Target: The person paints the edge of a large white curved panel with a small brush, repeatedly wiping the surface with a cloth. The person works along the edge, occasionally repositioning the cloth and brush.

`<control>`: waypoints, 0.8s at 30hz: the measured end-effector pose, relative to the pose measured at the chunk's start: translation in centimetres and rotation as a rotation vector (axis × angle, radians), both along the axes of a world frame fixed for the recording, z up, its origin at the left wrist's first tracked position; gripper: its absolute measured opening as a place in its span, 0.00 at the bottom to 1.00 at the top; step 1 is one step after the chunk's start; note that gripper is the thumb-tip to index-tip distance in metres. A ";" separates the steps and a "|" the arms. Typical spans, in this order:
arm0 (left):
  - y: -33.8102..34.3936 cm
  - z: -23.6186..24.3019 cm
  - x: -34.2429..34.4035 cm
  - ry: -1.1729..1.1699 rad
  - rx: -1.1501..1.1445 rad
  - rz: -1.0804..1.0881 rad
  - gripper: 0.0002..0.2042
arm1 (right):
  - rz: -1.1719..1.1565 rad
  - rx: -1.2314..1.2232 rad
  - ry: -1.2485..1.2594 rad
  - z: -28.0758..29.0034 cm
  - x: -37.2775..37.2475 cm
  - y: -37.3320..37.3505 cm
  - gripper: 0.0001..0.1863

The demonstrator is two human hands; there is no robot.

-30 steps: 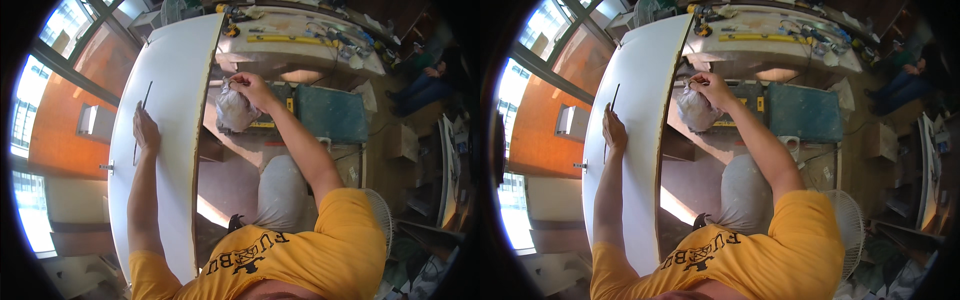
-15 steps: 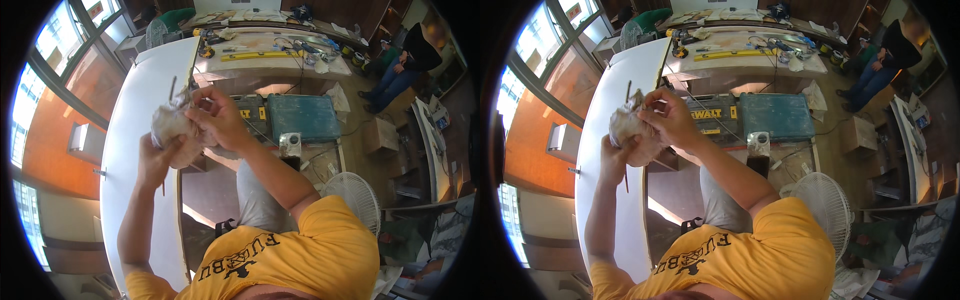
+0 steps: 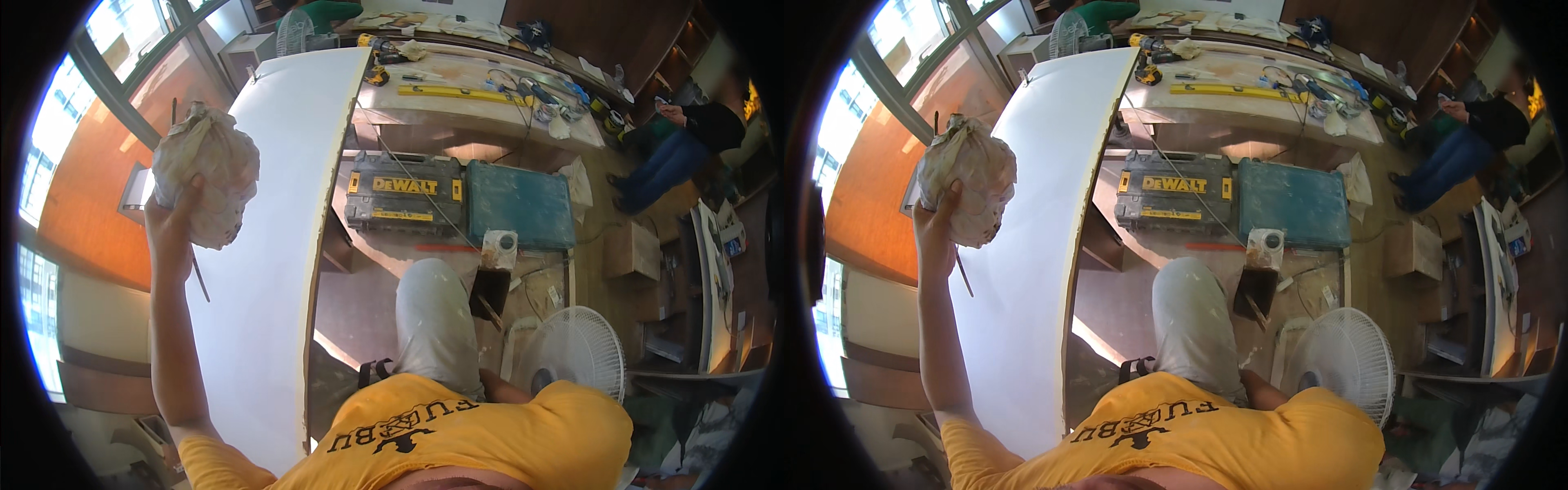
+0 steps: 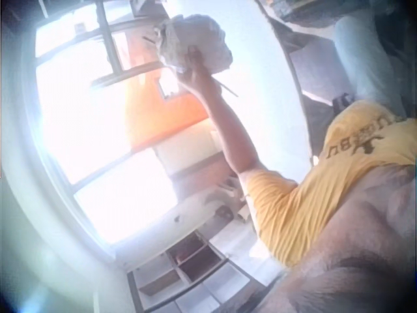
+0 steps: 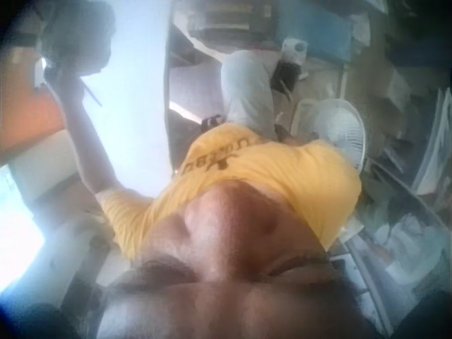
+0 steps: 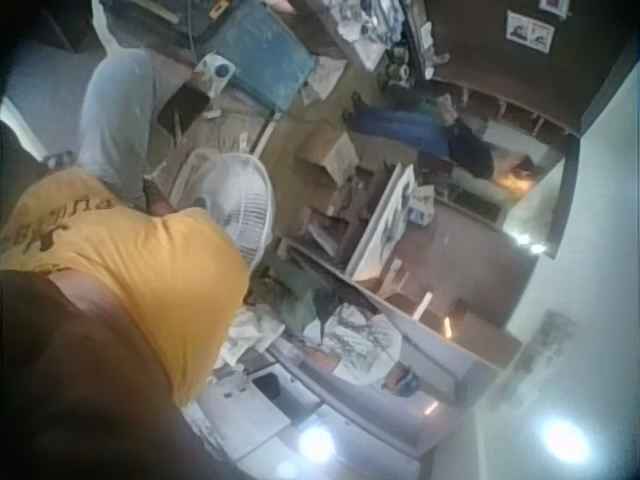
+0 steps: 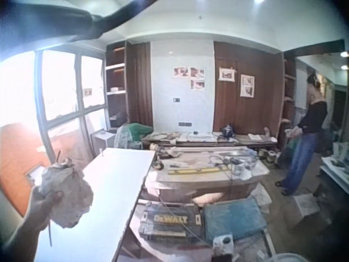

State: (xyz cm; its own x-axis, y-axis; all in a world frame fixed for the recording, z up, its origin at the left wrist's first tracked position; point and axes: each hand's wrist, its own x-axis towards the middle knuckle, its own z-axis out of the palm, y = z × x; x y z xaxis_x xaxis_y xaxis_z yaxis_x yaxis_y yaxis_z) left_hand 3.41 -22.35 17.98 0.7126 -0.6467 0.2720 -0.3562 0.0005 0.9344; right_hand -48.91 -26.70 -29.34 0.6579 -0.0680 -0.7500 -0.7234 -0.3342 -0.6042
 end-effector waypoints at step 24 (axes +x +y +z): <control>-6.0 -4.8 8.8 0.149 0.036 -0.004 0.25 | -0.076 0.039 0.288 9.3 -0.6 -5.9 0.15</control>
